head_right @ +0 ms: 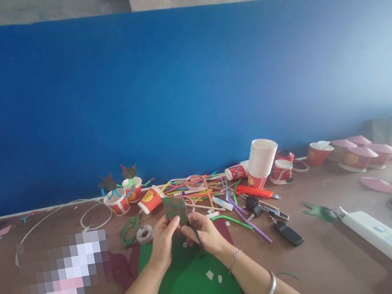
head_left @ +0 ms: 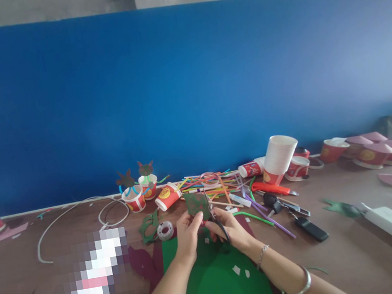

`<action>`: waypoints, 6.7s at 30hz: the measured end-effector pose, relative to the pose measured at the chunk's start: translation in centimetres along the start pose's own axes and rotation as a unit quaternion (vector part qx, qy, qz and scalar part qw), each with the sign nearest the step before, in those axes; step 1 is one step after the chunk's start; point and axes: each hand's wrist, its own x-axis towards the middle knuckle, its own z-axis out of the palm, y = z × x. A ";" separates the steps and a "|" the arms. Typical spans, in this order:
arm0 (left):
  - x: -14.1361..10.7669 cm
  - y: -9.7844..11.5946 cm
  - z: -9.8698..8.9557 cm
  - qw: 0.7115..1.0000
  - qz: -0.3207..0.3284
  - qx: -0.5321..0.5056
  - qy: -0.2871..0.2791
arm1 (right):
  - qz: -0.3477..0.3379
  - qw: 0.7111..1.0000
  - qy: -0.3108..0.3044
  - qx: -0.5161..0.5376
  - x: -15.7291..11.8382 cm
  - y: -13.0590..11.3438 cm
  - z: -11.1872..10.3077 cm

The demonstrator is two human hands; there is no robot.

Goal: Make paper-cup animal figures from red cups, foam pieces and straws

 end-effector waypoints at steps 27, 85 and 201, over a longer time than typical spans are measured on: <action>-0.1 -0.3 -0.1 0.999 -0.028 -0.018 -0.031 | -0.002 1.000 0.009 0.011 -0.2 0.0 0.2; 0.2 -0.6 -0.5 0.997 -0.036 -0.058 -0.021 | 0.024 0.999 0.030 -0.021 0.1 0.3 0.2; 0.5 -0.8 -0.5 0.996 -0.008 0.027 0.081 | 0.026 0.999 0.031 -0.012 0.6 1.1 0.1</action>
